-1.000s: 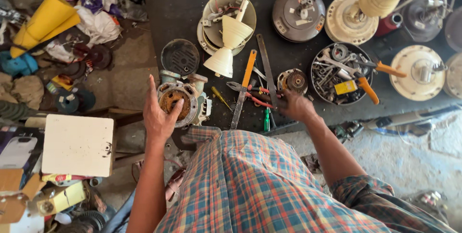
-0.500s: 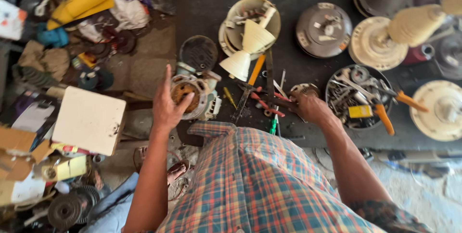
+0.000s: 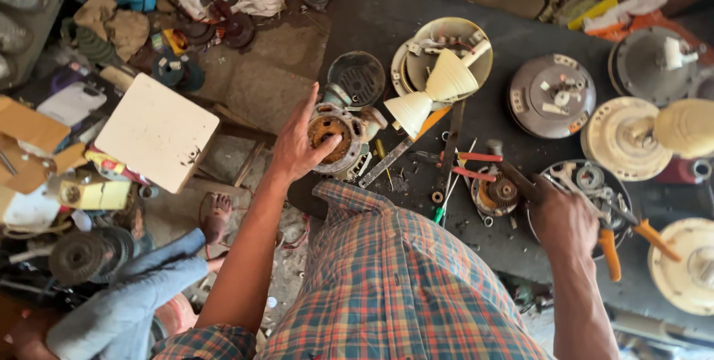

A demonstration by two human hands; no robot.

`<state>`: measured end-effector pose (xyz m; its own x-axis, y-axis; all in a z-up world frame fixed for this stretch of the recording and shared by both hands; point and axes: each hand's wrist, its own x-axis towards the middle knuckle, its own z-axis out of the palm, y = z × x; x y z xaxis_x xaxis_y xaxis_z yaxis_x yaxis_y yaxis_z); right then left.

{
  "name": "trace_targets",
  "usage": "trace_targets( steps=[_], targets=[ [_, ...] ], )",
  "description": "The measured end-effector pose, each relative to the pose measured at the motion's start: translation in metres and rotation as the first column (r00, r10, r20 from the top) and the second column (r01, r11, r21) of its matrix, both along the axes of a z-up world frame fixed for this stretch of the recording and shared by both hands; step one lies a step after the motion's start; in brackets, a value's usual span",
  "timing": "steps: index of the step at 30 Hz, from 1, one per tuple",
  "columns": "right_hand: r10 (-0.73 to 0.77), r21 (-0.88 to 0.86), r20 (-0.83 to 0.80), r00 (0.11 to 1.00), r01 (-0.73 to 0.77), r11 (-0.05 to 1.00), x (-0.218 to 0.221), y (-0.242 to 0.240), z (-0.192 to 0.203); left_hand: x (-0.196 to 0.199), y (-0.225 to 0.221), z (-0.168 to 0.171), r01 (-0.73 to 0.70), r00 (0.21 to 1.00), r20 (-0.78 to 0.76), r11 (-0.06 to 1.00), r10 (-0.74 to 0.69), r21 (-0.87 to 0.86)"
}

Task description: The person uses a hammer and a metal bar to strike and pry at the central hub of a disassembled electrical motor. They repeatedly tap and lever the component while holding the motor housing steady on a workbench.

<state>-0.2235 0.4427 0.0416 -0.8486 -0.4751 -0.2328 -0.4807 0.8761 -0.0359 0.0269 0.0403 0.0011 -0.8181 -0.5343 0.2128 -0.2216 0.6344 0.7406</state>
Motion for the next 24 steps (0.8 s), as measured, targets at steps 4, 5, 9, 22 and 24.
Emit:
trace_targets(
  steps=[4, 5, 9, 22, 24],
  targets=[
    [-0.042, -0.133, -0.077, 0.996, 0.031, 0.991, -0.003, 0.013, 0.0, -0.003, 0.01, -0.003, -0.108, 0.991, -0.069, 0.993, 0.111, 0.053],
    [-0.038, -0.308, -0.039, 0.999, 0.025, 0.951, -0.001, 0.013, 0.0, -0.005, 0.013, -0.004, -0.143, 0.985, -0.089, 0.988, 0.148, 0.059],
    [0.041, -0.756, 0.124, 0.991, 0.068, 0.651, 0.028, -0.014, -0.006, -0.008, 0.019, -0.008, -0.246, 0.959, -0.095, 0.953, 0.266, 0.179],
    [0.626, -0.682, 0.075, 0.776, -0.418, 0.601, 0.066, -0.14, -0.044, -0.009, 0.038, -0.012, -0.396, 0.893, -0.126, 0.886, 0.433, 0.242],
    [0.633, -0.734, 0.043, 0.773, -0.406, 0.545, 0.066, -0.15, -0.051, -0.011, 0.039, -0.012, -0.394, 0.885, -0.14, 0.874, 0.444, 0.284]
  ],
)
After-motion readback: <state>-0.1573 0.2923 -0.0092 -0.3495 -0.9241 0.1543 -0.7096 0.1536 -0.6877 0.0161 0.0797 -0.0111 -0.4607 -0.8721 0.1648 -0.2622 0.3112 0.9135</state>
